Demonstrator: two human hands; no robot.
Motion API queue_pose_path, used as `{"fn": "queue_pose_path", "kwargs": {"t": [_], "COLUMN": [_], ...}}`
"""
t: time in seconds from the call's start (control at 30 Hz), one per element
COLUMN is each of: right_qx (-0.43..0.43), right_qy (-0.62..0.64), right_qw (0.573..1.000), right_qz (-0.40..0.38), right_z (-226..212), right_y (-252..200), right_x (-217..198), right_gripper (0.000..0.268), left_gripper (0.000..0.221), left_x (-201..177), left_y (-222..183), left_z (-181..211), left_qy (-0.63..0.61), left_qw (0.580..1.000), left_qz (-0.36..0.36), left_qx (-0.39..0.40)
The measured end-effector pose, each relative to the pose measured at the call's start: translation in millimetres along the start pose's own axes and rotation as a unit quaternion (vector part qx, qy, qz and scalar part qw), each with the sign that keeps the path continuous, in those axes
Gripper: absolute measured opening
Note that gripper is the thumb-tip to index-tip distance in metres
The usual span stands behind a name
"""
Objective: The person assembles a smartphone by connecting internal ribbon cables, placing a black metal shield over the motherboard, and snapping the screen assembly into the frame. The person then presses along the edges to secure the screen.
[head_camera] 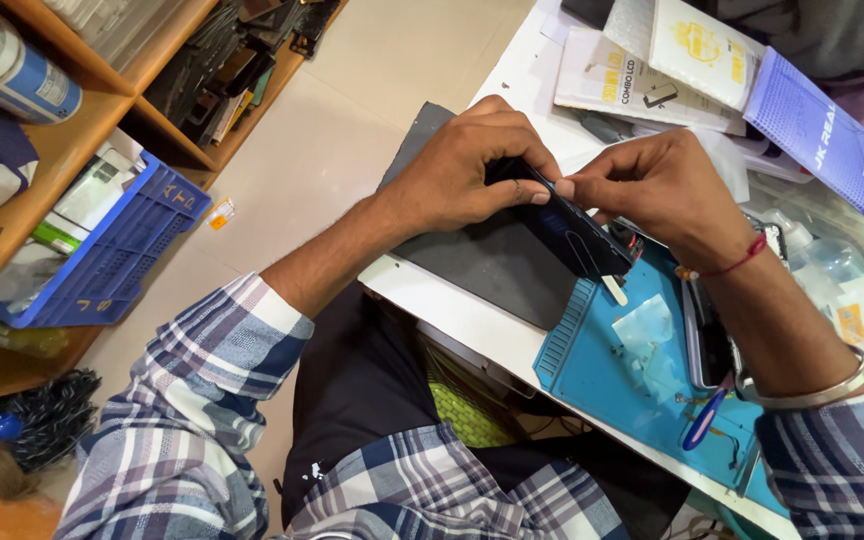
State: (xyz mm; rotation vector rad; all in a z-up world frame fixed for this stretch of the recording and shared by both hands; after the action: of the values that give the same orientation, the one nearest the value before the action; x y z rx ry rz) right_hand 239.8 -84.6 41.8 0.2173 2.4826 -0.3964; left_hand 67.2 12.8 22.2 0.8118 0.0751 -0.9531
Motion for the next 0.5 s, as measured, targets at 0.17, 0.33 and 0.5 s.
{"fn": "queue_pose_path", "kwargs": {"t": [0.17, 0.33, 0.5], "right_qx": [0.007, -0.091, -0.223], "right_qy": [-0.021, -0.077, -0.155], "right_qw": [1.000, 0.989, 0.932], "right_qz": [0.012, 0.086, 0.238], "right_z": [-2.6, -20.6, -35.4], "right_y": [-3.8, -40.9, -80.5], "right_x": [-0.7, 9.1, 23.1], "right_gripper": [0.020, 0.027, 0.022], "left_gripper": [0.015, 0.018, 0.019], "left_x": [0.9, 1.3, 2.5], "left_y": [1.2, 1.9, 3.0], "left_z": [-1.7, -1.5, 21.1], "left_qy": [0.006, 0.014, 0.019], "left_qw": [1.000, 1.000, 0.999], "left_qz": [-0.005, 0.018, 0.047], "left_qx": [-0.012, -0.010, -0.006]}}
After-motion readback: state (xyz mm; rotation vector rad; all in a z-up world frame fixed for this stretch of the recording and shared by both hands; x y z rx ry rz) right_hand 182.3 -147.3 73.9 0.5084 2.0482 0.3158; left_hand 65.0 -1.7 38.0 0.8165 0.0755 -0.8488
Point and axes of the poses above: each hand's wrist, its own y-axis towards the middle knuckle, its own x-axis out of the palm, z = x × y, the point moved 6 cm from there along y, towards the middle knuckle, and after that the axes turned 1 degree about -y, right-handed, at the moved point
